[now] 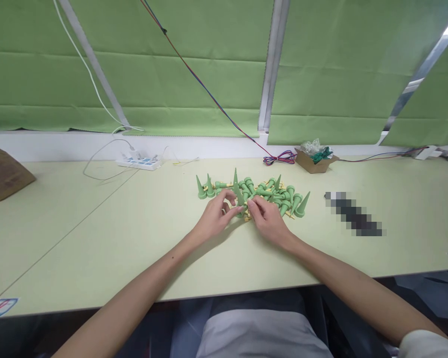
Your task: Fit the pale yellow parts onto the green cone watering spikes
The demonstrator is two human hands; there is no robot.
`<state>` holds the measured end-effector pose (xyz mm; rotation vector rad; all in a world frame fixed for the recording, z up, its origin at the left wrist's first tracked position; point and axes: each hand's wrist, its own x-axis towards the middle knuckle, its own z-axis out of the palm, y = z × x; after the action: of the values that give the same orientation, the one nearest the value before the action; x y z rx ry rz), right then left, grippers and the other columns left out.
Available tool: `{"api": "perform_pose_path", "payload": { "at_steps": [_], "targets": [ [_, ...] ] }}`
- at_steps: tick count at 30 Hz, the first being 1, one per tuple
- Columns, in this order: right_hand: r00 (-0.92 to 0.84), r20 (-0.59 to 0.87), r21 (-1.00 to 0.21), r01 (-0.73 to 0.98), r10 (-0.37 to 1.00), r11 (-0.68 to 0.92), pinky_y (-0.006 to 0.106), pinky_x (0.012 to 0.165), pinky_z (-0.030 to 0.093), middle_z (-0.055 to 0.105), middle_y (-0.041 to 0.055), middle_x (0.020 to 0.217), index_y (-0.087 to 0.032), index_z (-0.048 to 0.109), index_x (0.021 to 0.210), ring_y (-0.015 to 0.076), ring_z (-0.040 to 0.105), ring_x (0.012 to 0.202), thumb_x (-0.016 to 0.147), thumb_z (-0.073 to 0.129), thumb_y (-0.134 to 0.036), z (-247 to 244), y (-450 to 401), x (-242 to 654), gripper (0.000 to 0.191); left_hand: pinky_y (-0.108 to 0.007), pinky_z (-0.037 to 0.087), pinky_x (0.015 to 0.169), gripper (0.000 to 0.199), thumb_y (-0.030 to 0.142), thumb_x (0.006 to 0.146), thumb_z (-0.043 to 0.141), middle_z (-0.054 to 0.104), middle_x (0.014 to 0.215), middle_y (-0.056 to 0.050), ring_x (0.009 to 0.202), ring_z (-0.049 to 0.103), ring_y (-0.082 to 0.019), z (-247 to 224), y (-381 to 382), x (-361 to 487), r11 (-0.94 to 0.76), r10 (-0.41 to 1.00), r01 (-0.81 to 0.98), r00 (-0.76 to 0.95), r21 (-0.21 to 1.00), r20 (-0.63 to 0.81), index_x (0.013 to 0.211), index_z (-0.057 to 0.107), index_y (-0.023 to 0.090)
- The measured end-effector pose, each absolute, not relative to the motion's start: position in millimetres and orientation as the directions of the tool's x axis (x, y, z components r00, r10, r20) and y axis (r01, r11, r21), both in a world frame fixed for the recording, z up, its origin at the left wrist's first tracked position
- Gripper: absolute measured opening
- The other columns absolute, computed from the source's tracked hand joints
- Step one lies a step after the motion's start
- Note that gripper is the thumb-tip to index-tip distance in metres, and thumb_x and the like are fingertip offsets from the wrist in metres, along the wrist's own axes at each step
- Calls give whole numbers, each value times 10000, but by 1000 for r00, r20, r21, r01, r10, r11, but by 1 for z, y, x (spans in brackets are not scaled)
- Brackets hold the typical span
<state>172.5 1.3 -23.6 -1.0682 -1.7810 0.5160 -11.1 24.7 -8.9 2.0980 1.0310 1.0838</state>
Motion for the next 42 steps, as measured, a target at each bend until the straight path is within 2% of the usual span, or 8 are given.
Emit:
{"api": "perform_pose_path", "payload": {
  "at_steps": [3,6,8,14,17,22,33,42],
  "targets": [
    [-145,509,-738,433,849,517,277,534,285,410,-41,583,-219,405,709,121,362,519,1009,408,-400,-23,1,172,350,-227,398,511,263,429,889,596,559,767,11,588,498,-102,-8,25,-11,-512,851,403,358,759,385,823,525,184],
    [-139,507,-743,429,850,514,276,538,290,411,-43,582,-218,416,717,120,365,520,1006,416,-391,-23,1,172,337,-241,349,501,406,474,910,549,497,574,26,522,430,-103,-7,25,-11,-458,871,430,389,778,299,644,517,169],
    [-139,510,-742,428,849,516,275,539,290,400,-45,581,-218,420,722,120,356,520,1005,419,-388,-23,1,172,330,-247,332,494,463,510,932,500,471,527,26,496,410,-101,-8,26,-12,-408,874,394,430,824,227,628,542,163],
    [-146,527,-728,431,837,533,267,541,287,385,-46,594,-214,460,741,118,344,529,999,434,-369,-21,1,173,302,-242,374,470,460,573,913,526,549,652,-6,490,490,-91,-12,30,-13,-193,848,192,527,962,65,754,597,148],
    [-148,526,-727,432,837,533,264,543,289,408,-42,608,-210,495,762,115,346,536,999,439,-357,-22,1,173,284,-245,411,459,466,589,906,530,585,750,-32,497,516,-89,-13,31,-12,-79,830,99,558,992,10,837,632,139],
    [-173,529,-711,445,831,545,261,549,296,432,-40,611,-201,528,766,113,355,538,998,446,-340,-22,2,173,282,-239,429,450,499,589,902,533,598,748,-56,524,541,-106,-11,30,-11,55,839,16,542,998,-55,899,682,112],
    [-231,528,-686,452,817,571,259,566,303,454,-38,619,-191,576,781,111,364,545,1002,444,-305,-23,3,174,282,-224,405,459,534,622,888,534,593,711,-52,517,532,-98,-3,26,-12,144,836,29,531,989,-137,774,646,112],
    [-248,528,-697,419,812,582,251,549,287,470,-40,636,-197,523,774,105,369,542,1011,417,-294,-23,3,175,278,-223,397,475,486,576,892,572,435,558,26,468,466,-80,-4,27,-16,129,796,-10,598,992,-98,705,593,127]
  ]
}}
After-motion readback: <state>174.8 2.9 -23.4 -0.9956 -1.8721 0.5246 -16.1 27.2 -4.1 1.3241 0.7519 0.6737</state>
